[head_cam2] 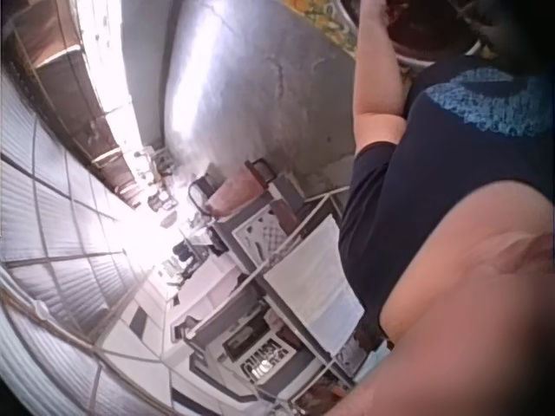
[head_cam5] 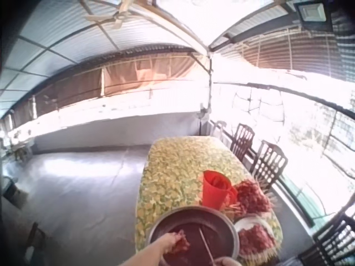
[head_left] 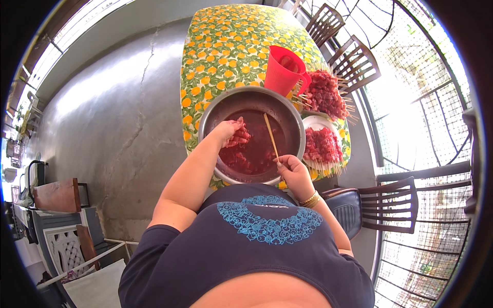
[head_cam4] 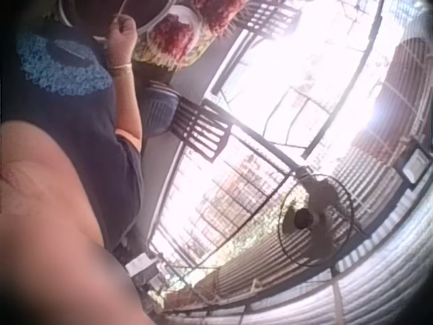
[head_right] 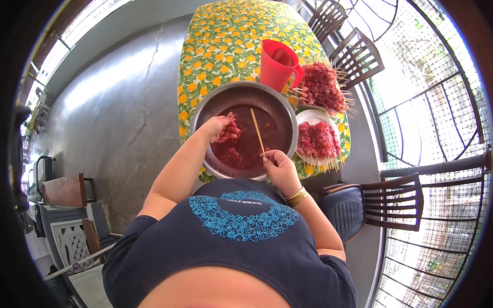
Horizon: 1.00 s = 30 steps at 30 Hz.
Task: The person forms small portions of ground meat and threads them onto wooden skewers. They repeatedly pick up meat from a metal bowl, shape it by hand, and slide it onto skewers, then place the completed skewers onto a plate.
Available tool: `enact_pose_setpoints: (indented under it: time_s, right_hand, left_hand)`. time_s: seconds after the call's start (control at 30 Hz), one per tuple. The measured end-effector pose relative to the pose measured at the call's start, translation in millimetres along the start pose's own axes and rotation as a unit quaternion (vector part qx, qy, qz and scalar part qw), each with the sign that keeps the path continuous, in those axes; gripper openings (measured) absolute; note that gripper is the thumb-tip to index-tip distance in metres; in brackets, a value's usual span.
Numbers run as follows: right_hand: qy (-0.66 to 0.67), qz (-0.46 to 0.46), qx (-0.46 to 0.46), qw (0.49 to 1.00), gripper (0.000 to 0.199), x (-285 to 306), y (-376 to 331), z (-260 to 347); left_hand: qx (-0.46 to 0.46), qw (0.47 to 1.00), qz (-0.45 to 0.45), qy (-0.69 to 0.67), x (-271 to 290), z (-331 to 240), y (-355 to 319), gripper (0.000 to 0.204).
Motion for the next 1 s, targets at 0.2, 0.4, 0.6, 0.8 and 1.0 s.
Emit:
enact_pose_setpoints:
  time_s: [0.2, 0.4, 0.6, 0.8, 1.0]
  right_hand:
    - [-0.182, 0.015, 0.094, 0.979, 0.014, -8.4, 11.1, 5.2]
    - [-0.255, 0.013, 0.162, 0.953, 0.014, -16.3, 14.7, 21.4]
    - [-0.299, -0.017, 0.206, 0.932, 0.013, -16.9, 7.9, 30.1]
    - [-0.317, -0.021, 0.212, 0.924, 0.013, -18.4, 4.7, 32.6]
    - [-0.311, -0.018, 0.22, 0.924, 0.014, -20.4, 3.3, 34.1]
  left_hand:
    - [-0.092, 0.984, 0.053, -0.145, -9.0, -11.2, -14.7, 0.038]
    - [-0.161, 0.944, 0.117, -0.264, -21.8, -31.8, -33.2, 0.029]
    - [-0.175, 0.93, 0.082, -0.311, -26.5, -40.5, -37.2, 0.024]
    - [-0.204, 0.922, 0.031, -0.328, -27.2, -48.9, -42.3, 0.021]
    - [-0.243, 0.922, 0.0, -0.302, -31.9, -58.2, -49.7, 0.017]
Point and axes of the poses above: each hand's wrist, its own y-axis towards the middle knuckle, its own x-axis out of the back of the hand, z = x × y, the point moved 6 cm from there along y, towards the middle knuckle, and after that the axes turned 5 degrees about y, right-handed, at the moved point
